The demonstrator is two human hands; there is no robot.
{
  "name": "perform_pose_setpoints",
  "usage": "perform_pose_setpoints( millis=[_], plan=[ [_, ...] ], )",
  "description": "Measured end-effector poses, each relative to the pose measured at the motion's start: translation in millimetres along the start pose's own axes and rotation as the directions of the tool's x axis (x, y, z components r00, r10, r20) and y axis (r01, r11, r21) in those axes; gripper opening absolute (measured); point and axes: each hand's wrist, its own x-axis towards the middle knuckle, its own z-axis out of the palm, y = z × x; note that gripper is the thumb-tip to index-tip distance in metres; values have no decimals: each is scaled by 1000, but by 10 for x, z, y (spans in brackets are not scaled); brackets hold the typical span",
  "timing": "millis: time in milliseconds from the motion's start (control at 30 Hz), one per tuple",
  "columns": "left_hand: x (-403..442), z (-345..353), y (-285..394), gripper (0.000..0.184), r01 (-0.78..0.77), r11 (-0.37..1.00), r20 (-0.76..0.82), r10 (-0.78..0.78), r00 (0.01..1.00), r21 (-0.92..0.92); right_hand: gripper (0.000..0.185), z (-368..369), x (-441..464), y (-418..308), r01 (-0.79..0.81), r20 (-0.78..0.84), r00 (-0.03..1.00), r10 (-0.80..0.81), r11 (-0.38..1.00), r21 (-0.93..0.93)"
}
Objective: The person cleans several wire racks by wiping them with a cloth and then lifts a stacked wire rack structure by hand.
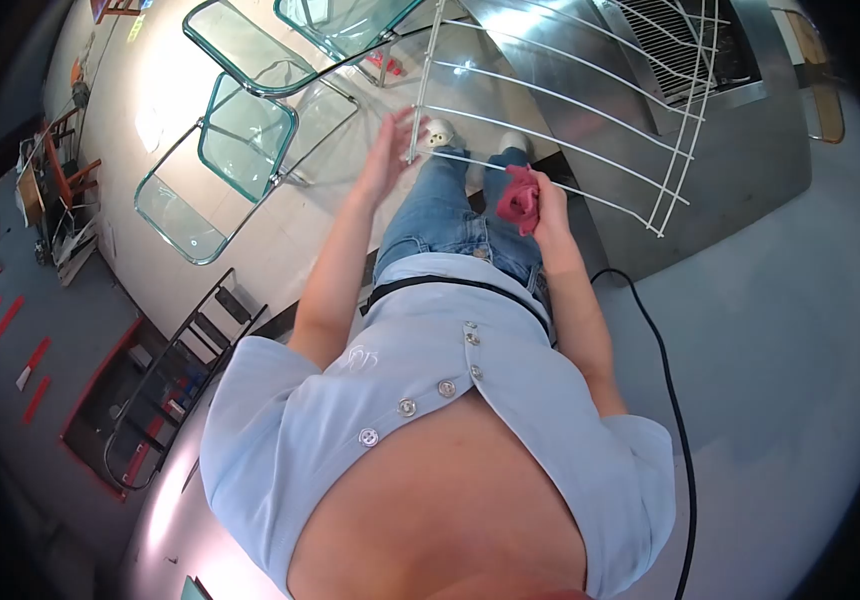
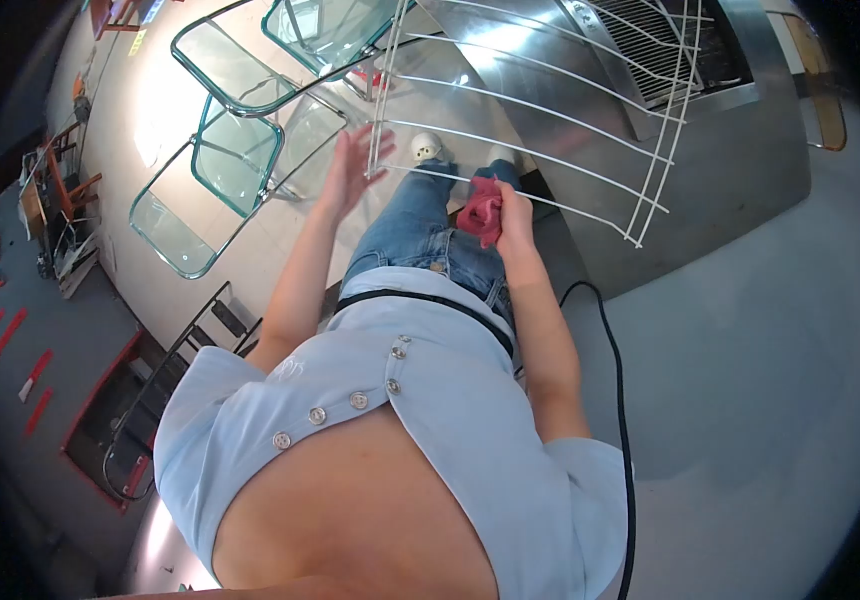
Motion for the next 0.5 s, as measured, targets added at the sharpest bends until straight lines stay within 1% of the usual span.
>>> perform_pose_setpoints(
  millis=[67, 100, 133, 167, 200, 233, 267, 300, 333, 367, 433, 467, 500],
  plan=[
    [-138, 35, -168, 58, -19, 995, 242, -5, 970, 99, 23, -123, -7, -10, -13, 7, 1000, 13, 1000, 3],
    [-119, 32, -195, 58, -9, 995, 241, -16, 970, 102, 23, -161, -75, -106, -16, 68, 997, 26, 990, -141],
    [-18, 95, -191, 54, -106, 974, 295, 43, 955, 201, 24, -217, -113, -273, 1, 127, 991, 36, 960, -282],
    [70, 129, -221, 52, -211, 934, 357, 99, 929, 289, 23, -327, -122, -382, 11, 105, 994, 31, 926, -377],
    [85, 137, -195, 46, -169, 960, 355, 82, 931, 223, 24, -396, -191, -454, 162, 49, 987, -155, 903, -398],
    [70, 111, -230, 46, -158, 962, 357, 69, 931, 225, 24, -483, -270, -463, 293, -7, 945, -326, 856, -425],
    [78, 104, -254, 42, -225, 956, 379, 142, 915, 186, 26, -618, -240, -472, 399, -102, 856, -506, 774, -492],
    [73, 143, -251, 37, -294, 945, 397, 216, 892, 146, 29, -660, -252, -505, 478, -177, 724, -667, 670, -568],
    [21, 200, -232, 35, -294, 942, 372, 217, 902, 162, 30, -678, -316, -555, 431, -203, 548, -811, 482, -763],
    [15, 231, -262, 35, -291, 942, 380, 211, 901, 167, 30, -708, -291, -546, 429, -213, 546, -810, 488, -760],
    [16, 270, -314, 34, -250, 968, 330, 227, 916, 27, 31, -761, -120, -515, 367, -101, 354, -930, 238, -899],
    [17, 284, -333, 34, -248, 968, 337, 221, 915, 39, 30, -855, 25, -431, 292, -32, 347, -937, 141, -946],
    [22, 302, -347, 34, -223, 974, 332, 199, 922, 34, 30, -836, 40, -387, 292, -45, 347, -937, 154, -944]
  ],
)
